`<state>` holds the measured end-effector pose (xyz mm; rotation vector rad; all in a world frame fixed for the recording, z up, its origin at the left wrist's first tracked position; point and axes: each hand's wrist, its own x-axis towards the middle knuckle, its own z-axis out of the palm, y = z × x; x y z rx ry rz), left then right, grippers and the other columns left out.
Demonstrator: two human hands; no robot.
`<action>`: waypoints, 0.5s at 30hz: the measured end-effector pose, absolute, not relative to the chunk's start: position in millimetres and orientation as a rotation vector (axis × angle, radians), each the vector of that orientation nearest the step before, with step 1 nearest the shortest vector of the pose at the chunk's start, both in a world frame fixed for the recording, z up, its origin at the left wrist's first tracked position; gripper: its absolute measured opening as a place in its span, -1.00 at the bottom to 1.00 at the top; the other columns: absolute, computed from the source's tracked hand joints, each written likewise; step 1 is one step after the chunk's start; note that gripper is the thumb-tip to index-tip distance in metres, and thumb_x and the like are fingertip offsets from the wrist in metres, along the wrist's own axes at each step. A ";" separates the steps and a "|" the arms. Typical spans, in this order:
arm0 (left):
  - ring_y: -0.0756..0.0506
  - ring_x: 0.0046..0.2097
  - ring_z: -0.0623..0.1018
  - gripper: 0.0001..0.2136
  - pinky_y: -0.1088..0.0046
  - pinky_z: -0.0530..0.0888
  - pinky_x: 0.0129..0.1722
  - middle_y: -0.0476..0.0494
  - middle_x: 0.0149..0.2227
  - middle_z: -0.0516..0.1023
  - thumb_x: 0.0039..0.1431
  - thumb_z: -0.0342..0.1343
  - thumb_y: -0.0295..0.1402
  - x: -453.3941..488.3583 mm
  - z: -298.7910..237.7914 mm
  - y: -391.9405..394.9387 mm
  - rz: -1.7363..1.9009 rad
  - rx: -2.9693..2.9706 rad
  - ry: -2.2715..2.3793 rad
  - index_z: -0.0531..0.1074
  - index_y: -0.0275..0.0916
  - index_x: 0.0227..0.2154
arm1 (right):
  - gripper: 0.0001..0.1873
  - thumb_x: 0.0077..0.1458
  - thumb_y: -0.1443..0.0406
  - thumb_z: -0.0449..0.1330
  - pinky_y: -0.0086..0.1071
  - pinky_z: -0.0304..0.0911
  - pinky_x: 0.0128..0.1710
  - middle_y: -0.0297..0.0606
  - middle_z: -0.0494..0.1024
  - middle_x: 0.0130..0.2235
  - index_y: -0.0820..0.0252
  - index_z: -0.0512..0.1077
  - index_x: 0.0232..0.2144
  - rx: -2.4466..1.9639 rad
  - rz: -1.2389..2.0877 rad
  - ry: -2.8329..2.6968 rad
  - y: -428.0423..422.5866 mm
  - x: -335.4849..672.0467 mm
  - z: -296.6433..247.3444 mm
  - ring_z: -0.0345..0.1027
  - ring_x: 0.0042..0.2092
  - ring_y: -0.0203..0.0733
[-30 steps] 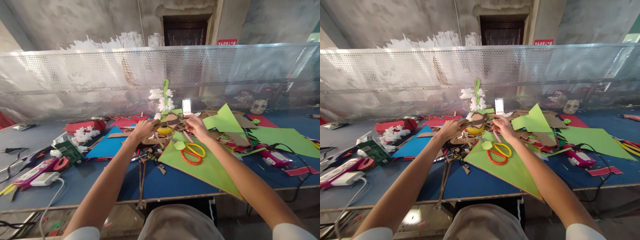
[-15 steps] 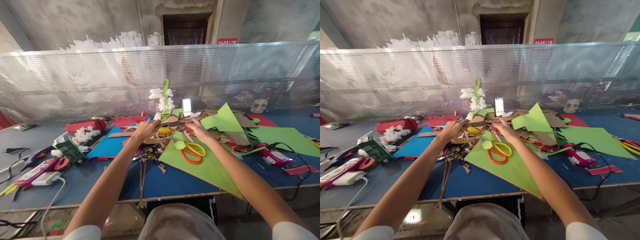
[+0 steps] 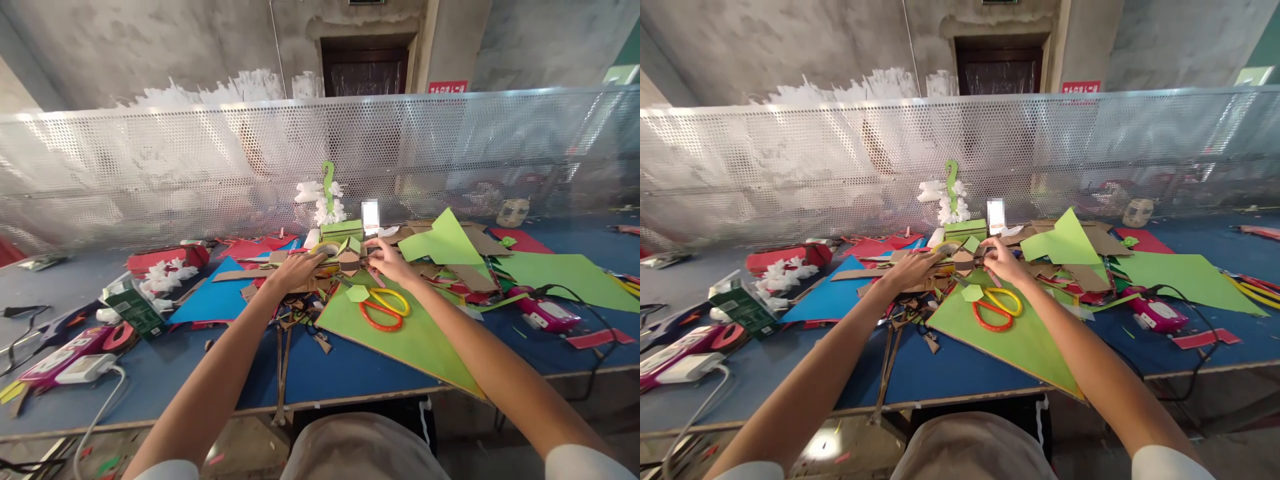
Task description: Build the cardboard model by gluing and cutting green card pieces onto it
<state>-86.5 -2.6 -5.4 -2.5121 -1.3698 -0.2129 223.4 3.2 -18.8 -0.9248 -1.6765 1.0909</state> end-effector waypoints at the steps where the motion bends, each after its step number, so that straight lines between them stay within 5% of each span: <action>1: -0.35 0.01 0.65 -0.59 0.19 0.51 -0.02 -0.37 0.07 0.64 0.45 -0.09 -0.28 -87.2 -7.9 -1.1 -0.208 -2.518 -1.355 0.34 -0.12 0.29 | -0.65 0.04 0.35 0.31 -0.42 0.34 -0.49 -0.35 0.58 -0.39 0.09 0.44 -0.09 -0.913 1.056 -1.731 4.2 223.3 -20.2 0.51 -0.37 -0.17; 5: -0.31 0.07 0.63 -0.52 0.20 0.50 0.05 -0.33 0.13 0.61 0.37 -0.02 -0.38 -91.6 -15.0 3.9 -0.233 -2.500 -1.328 0.31 -0.10 0.32 | -0.78 0.01 0.34 0.33 -0.37 0.38 -0.34 -0.28 0.60 -0.33 0.16 0.51 -0.23 -0.916 0.889 -1.892 7.3 223.2 -24.3 0.52 -0.29 -0.16; 15: -0.34 0.17 0.54 -0.43 0.15 0.43 0.18 -0.28 0.14 0.54 0.22 0.18 -0.41 -99.5 -15.4 6.5 -0.293 -2.543 -1.233 0.37 -0.08 0.30 | -0.78 0.20 0.38 0.22 -0.34 0.36 -0.26 -0.24 0.69 -0.24 0.13 0.51 -0.09 -1.195 0.590 -2.188 1.9 242.3 -5.7 0.55 -0.25 -0.12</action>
